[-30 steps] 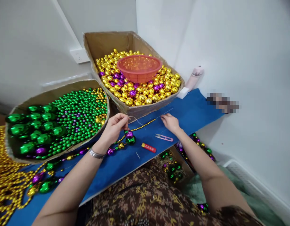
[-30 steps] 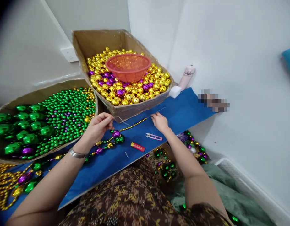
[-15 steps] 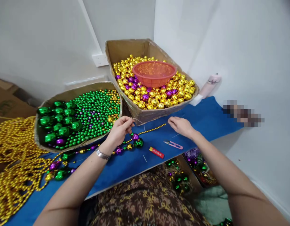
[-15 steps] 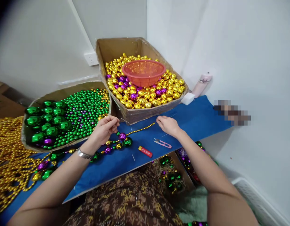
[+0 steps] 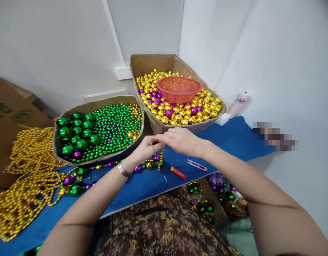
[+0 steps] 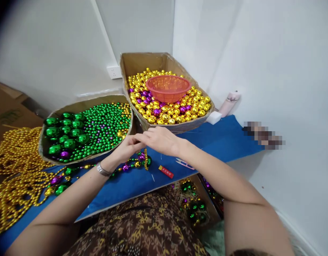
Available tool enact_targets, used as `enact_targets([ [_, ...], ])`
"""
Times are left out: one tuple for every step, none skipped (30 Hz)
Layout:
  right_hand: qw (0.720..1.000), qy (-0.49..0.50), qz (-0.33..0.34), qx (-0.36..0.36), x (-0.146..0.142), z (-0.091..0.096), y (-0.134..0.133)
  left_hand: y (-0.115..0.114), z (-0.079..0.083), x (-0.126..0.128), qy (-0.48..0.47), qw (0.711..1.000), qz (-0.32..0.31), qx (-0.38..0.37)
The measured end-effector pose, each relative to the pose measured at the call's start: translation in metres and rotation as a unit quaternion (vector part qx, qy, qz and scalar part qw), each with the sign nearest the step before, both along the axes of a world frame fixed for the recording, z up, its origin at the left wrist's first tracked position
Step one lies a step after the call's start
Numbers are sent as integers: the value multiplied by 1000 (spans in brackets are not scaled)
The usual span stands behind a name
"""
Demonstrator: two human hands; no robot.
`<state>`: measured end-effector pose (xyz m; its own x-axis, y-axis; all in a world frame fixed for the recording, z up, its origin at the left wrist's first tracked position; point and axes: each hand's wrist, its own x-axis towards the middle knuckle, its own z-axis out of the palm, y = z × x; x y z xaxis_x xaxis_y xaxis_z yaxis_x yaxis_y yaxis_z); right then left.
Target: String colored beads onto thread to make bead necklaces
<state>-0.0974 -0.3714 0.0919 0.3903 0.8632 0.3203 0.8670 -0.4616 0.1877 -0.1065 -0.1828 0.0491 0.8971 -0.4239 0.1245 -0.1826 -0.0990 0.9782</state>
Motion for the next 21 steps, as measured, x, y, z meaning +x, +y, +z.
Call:
enact_targets([
  [1000,10,5,9,5,-2,2,2,1,-1,26,999,-16,-13],
  [999,23,7,20,9,-3,3,4,1,-2,51,998,-29,-26],
  [999,37,9,35,12,-5,4,6,2,-3,72,996,-40,-38],
  [997,50,10,50,14,-7,5,7,3,-4,85,994,-48,-44],
  [996,60,10,64,16,-9,6,8,4,-5,89,994,-49,-45],
  [995,66,9,75,17,-10,6,8,6,-5,87,994,-43,-41],
  [994,71,9,82,17,-11,7,8,7,-5,82,995,-34,-33],
  [993,76,9,87,18,-12,6,8,8,-5,78,996,-23,-25],
  [992,81,9,91,19,-13,5,8,9,-4,76,997,-14,-19],
  [992,88,9,94,20,-14,2,9,10,-3,78,997,-7,-16],
  [991,94,7,98,22,-15,-3,10,11,-3,82,996,-4,-15],
  [990,97,2,102,25,-16,-9,11,12,-2,88,996,-3,-16],
  [990,97,-8,105,28,-18,-16,13,12,-2,92,996,-2,-16],
  [990,93,-24,105,33,-19,-24,16,13,-2,94,995,-3,-17],
  [990,85,-43,105,37,-19,-32,18,14,-3,94,995,-5,-14],
  [990,73,-63,106,42,-18,-38,20,15,-4,90,996,-9,-9],
  [989,55,-79,109,46,-15,-41,21,16,-5,84,996,-16,0],
  [989,32,-88,114,49,-9,-41,21,16,-6,79,996,-27,10],
  [989,5,-88,122,51,-1,-37,21,16,-7,74,996,-41,22],
  [988,-27,-78,128,52,9,-27,19,16,-9,70,995,-57,35],
  [988,-60,-60,131,50,21,-13,17,15,-10,65,994,-74,48],
])
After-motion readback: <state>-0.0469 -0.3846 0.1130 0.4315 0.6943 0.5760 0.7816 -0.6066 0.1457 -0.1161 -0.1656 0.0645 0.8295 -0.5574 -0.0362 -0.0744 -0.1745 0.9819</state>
